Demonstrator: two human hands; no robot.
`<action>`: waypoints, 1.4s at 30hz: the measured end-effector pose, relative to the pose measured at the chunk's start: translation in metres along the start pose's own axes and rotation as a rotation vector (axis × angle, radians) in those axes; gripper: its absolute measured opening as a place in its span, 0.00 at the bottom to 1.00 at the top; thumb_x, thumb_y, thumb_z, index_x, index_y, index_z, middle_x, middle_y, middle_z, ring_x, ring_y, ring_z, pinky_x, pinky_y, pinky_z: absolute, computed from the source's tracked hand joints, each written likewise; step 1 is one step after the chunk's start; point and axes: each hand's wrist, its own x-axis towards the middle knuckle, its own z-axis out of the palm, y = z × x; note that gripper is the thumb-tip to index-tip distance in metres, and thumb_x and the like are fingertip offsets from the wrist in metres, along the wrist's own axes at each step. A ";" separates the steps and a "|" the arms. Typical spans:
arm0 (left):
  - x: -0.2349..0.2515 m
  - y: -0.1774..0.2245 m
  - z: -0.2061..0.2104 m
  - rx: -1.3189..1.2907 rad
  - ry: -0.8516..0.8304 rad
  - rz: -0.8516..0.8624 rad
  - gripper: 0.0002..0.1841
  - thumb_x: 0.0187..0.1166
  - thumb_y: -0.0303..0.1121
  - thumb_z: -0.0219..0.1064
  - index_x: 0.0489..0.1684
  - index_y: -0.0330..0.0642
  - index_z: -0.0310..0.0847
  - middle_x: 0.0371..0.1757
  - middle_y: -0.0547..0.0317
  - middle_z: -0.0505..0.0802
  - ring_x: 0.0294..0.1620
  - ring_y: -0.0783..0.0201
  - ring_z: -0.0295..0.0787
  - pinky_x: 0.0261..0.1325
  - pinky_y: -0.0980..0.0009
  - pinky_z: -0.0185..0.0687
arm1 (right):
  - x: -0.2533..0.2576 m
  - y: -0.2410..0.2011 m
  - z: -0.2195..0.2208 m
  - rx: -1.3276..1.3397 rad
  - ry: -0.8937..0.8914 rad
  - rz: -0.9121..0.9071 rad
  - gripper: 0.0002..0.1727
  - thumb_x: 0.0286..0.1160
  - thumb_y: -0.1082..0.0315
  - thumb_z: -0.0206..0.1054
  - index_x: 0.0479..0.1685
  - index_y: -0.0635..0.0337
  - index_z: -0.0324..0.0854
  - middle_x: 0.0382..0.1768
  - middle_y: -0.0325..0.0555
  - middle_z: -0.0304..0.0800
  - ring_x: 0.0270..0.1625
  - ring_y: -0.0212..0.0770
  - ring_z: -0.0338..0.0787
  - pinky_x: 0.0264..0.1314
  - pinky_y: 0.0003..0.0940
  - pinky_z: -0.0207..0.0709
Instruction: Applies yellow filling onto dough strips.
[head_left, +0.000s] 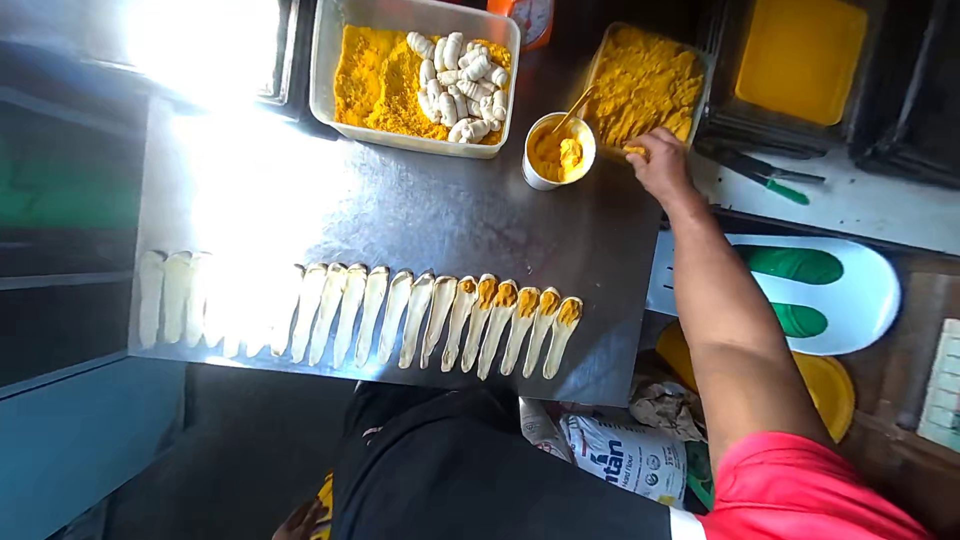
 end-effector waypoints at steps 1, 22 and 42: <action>0.011 -0.001 -0.008 -0.047 0.011 0.012 0.26 0.93 0.42 0.55 0.80 0.30 0.69 0.65 0.35 0.89 0.56 0.51 0.91 0.58 0.52 0.86 | -0.006 0.001 -0.011 0.001 0.020 0.073 0.14 0.80 0.69 0.68 0.60 0.62 0.88 0.63 0.64 0.87 0.71 0.63 0.83 0.78 0.60 0.73; 0.242 0.057 -0.297 0.016 0.045 0.379 0.22 0.93 0.39 0.54 0.80 0.38 0.73 0.67 0.38 0.89 0.61 0.47 0.91 0.62 0.48 0.86 | -0.247 -0.368 0.210 0.323 0.293 0.539 0.11 0.77 0.67 0.66 0.50 0.62 0.89 0.52 0.55 0.92 0.59 0.50 0.90 0.68 0.50 0.82; 0.193 -0.017 -0.183 0.138 -0.117 0.216 0.20 0.92 0.36 0.57 0.75 0.32 0.76 0.65 0.35 0.89 0.60 0.45 0.90 0.64 0.47 0.83 | -0.233 -0.382 0.225 -0.014 0.219 0.544 0.14 0.83 0.62 0.63 0.53 0.61 0.89 0.62 0.58 0.86 0.65 0.56 0.88 0.65 0.53 0.84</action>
